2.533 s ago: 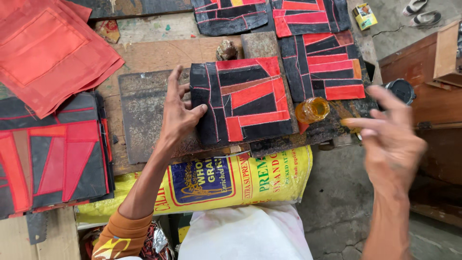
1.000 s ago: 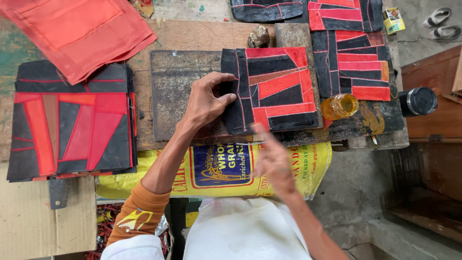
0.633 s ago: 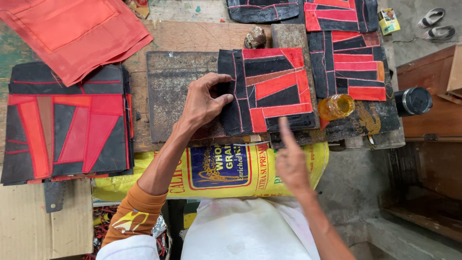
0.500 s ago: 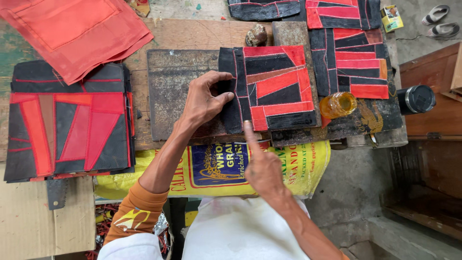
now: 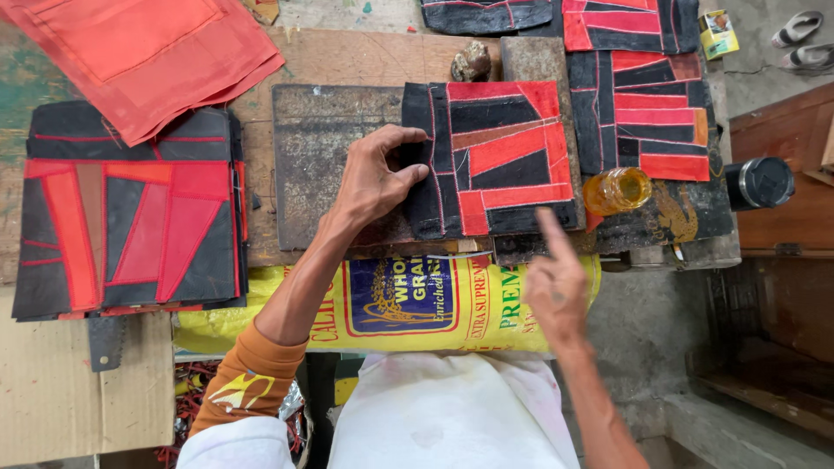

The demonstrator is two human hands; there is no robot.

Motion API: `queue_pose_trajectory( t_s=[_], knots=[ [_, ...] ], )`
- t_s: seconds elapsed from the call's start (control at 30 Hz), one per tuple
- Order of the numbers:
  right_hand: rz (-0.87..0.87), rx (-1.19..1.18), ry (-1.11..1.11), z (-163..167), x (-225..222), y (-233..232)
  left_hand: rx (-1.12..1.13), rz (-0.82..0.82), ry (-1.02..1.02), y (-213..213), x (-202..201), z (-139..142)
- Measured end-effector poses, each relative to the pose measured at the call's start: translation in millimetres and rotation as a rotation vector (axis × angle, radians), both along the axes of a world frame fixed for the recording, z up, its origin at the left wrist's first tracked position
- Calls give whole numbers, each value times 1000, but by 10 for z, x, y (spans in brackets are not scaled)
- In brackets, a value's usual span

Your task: The person sits at a workbench and handles patchwork fabric pieces one at a time, holding each up and turning it over to view both sides, then stacks the pieces on the bench. They occasionally reach toward a small jar on the bench and continue with the next piece.

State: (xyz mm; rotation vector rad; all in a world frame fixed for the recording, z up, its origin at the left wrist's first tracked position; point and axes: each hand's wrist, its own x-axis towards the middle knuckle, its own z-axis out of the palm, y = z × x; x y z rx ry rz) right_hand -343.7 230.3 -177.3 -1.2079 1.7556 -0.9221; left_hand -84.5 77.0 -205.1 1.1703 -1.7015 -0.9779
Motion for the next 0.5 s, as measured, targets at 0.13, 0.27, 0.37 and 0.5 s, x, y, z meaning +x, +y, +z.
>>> queue_pose_trajectory(
  t_s=[0.13, 0.27, 0.37, 0.5],
  knots=[
    [178, -43, 747, -12, -82, 47, -1, 1, -23, -5, 0, 3],
    [382, -48, 853, -146, 525, 150, -17, -10, -33, -5, -9, 14],
    [342, -250, 433, -89, 476, 101, 56, -16, -28, -12, -8, 21],
    [153, -80, 764, 33, -116, -89, -18, -31, -22, -21, -9, 25]
  ],
)
